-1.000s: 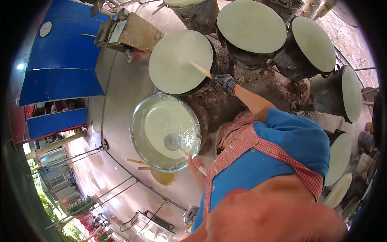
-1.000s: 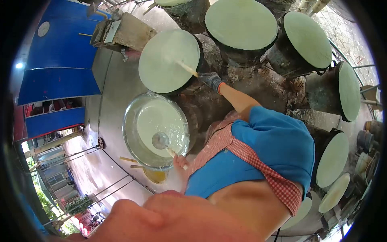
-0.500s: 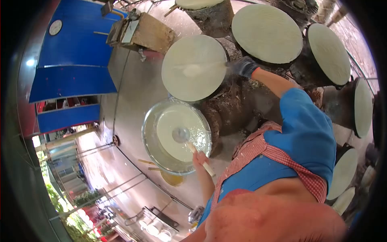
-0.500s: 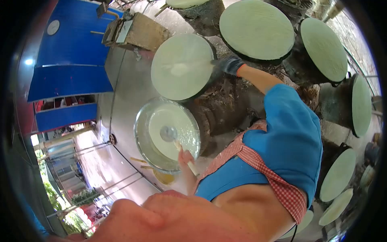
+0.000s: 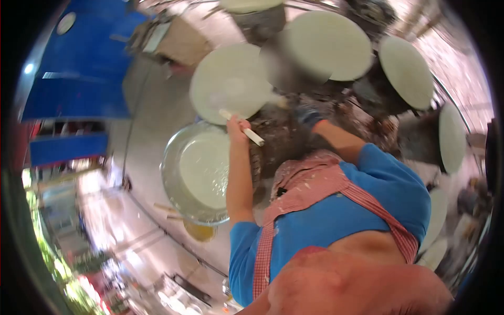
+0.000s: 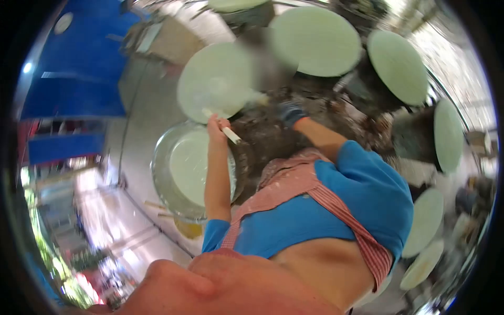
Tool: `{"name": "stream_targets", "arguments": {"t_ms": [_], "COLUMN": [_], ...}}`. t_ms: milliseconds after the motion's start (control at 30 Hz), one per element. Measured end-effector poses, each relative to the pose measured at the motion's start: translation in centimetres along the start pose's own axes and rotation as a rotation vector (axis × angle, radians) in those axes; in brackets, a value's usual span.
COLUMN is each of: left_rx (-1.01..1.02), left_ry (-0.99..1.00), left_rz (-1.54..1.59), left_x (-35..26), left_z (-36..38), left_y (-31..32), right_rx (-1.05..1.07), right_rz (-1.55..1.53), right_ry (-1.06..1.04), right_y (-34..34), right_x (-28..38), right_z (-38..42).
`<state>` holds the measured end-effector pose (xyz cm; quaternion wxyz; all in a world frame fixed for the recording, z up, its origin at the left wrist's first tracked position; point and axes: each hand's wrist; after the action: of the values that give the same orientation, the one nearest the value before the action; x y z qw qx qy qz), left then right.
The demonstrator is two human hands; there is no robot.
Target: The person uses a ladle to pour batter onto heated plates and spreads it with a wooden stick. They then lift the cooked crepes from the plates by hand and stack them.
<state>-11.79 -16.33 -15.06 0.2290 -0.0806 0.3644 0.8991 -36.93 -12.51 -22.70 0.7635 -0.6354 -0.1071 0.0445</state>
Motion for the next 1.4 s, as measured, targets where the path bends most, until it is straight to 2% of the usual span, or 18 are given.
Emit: {"name": "stream_targets", "arguments": {"t_ms": [33, 67, 133, 200, 267, 333, 367, 500, 700, 867, 933, 967, 1000, 1067, 1133, 1233, 1333, 1400], "left_rx": [0.093, 0.174, 0.344, 0.285, 0.393, 0.165, 0.255, 0.23, 0.407, 0.243, 0.317, 0.573, 0.584, 1.037, 1.008, 0.302, 0.0, -0.111], "left_ry": [-0.055, -0.1, -0.702, -0.508, -0.628, -0.749, -0.883, -0.964, -1.071, -1.241, -1.319, -1.147, -1.206, -1.297, -1.363, -1.679, -1.717, -1.722], "left_rz": [0.083, 0.169, 0.496, 0.324, 0.239, 0.338, 0.429, 0.485, 0.302, 0.2, 0.152, -0.205, -0.249, -0.171, -0.175, -0.024, -0.25, -0.317], "left_x": [0.7, 0.4, -3.0, -2.1, -2.3, -2.2, -1.8, -1.1, 4.0, 13.4, 16.8, 18.0, 20.2, 23.6, 26.9, 31.1, 34.4, 34.7], "left_z": [0.3, 0.4, 1.8, 6.9, 7.9, 10.0, 10.4, 13.4, 15.4, 16.0, 17.3, 17.1, 16.4, 16.1, 17.4, 17.6, 13.5, 13.8], "left_y": [0.6, 0.7, -1.9, -6.2, -9.9, -8.5, -8.2, -6.7, -6.0, -1.7, -1.0, -1.1, -1.2, -0.9, 1.2, 4.6, 5.3, 5.9], "right_rx": [-0.455, -0.249, -0.043, -0.357, -0.205, -0.287, -0.439, -0.448, -0.061, -0.582, -0.666, -0.662, -0.645, -0.761, -0.854, -0.711, -0.87, -0.925], "right_rz": [-0.138, -0.101, -0.068, -0.258, 0.257, 0.02, -0.158, -0.253, -0.333, -0.705, -0.963, -0.783, -0.601, -0.749, -0.921, -0.52, -0.48, -0.176], "right_ry": [-0.02, 0.034, 0.087, 0.05, 0.074, 0.113, 0.177, 0.326, 0.525, 0.673, 0.886, 0.996, 1.107, 1.244, 1.348, 1.763, 1.937, 1.985], "right_y": [4.7, 1.0, -5.6, -5.8, 0.2, 0.2, -1.0, -3.4, -3.3, 0.0, 1.3, 1.9, 2.4, 1.8, 2.3, 2.9, 3.8, 6.3], "right_x": [1.2, 2.7, 3.6, 3.5, 3.1, 5.3, 4.6, 6.1, 3.2, -2.4, -4.9, -6.1, -7.1, -8.1, -9.0, -10.2, -10.6, -10.6], "right_z": [-0.1, 1.5, 5.1, 8.0, 8.5, 11.7, 12.2, 16.7, 25.4, 34.9, 39.4, 42.3, 44.8, 48.9, 52.0, 55.3, 57.9, 58.7]}}
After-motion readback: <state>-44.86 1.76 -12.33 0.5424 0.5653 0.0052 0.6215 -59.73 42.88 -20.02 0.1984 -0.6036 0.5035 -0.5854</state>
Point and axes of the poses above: each hand's wrist, its own z-axis away from the middle knuckle, its own y-axis out of the palm, x = y × z, and after that the axes turned 13 degrees about z, right-handed
